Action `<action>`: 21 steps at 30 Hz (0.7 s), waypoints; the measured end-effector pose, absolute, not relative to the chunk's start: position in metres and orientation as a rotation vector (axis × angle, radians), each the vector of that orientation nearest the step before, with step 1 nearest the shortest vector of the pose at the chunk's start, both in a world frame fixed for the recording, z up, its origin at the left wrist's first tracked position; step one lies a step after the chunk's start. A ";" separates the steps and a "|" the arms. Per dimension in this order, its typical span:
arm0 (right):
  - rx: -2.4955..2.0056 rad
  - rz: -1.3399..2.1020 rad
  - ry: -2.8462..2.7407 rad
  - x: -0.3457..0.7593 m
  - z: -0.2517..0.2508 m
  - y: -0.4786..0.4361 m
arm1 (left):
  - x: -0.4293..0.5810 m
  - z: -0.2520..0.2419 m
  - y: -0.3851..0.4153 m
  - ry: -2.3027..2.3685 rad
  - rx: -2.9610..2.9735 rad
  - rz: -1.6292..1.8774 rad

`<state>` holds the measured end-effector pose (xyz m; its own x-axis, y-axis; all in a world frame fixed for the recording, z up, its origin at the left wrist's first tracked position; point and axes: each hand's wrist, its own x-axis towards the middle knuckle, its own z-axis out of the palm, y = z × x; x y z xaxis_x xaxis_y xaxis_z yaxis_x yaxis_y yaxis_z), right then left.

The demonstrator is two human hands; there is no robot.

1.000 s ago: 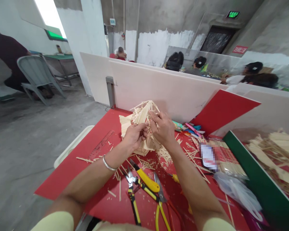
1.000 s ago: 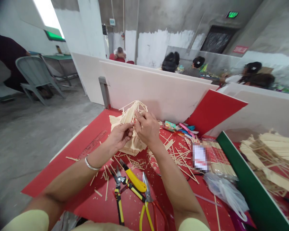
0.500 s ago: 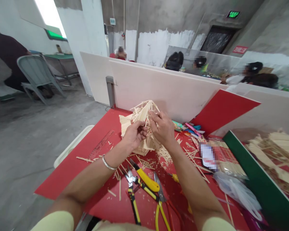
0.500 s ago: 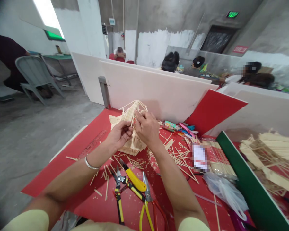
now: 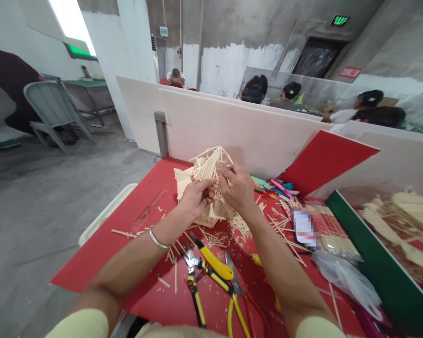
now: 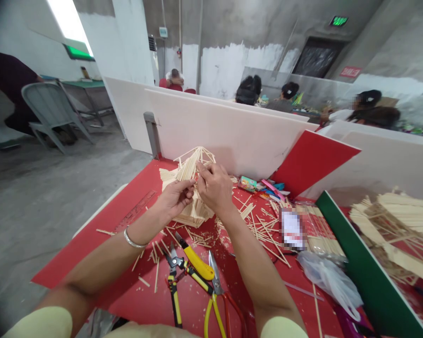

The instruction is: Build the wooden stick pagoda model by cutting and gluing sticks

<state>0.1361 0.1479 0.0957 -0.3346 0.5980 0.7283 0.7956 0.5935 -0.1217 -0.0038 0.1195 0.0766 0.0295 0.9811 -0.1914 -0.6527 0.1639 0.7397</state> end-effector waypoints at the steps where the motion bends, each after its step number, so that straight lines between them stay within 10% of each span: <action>1: -1.104 -0.330 -2.058 0.136 0.096 0.148 | -0.004 0.076 0.120 0.782 0.545 1.357; 12: -1.085 -0.213 -2.019 0.140 0.094 0.118 | -0.005 0.083 0.081 0.753 0.553 1.215; 21: -1.086 0.736 -1.765 0.139 0.044 -0.012 | -0.029 0.019 -0.026 0.950 0.831 0.999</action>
<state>0.1390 -0.0118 0.0439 -0.2008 0.9001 0.3867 0.3585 0.4349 -0.8260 -0.0292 -0.0258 0.0194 0.2383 0.9366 -0.2568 -0.3036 0.3230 0.8964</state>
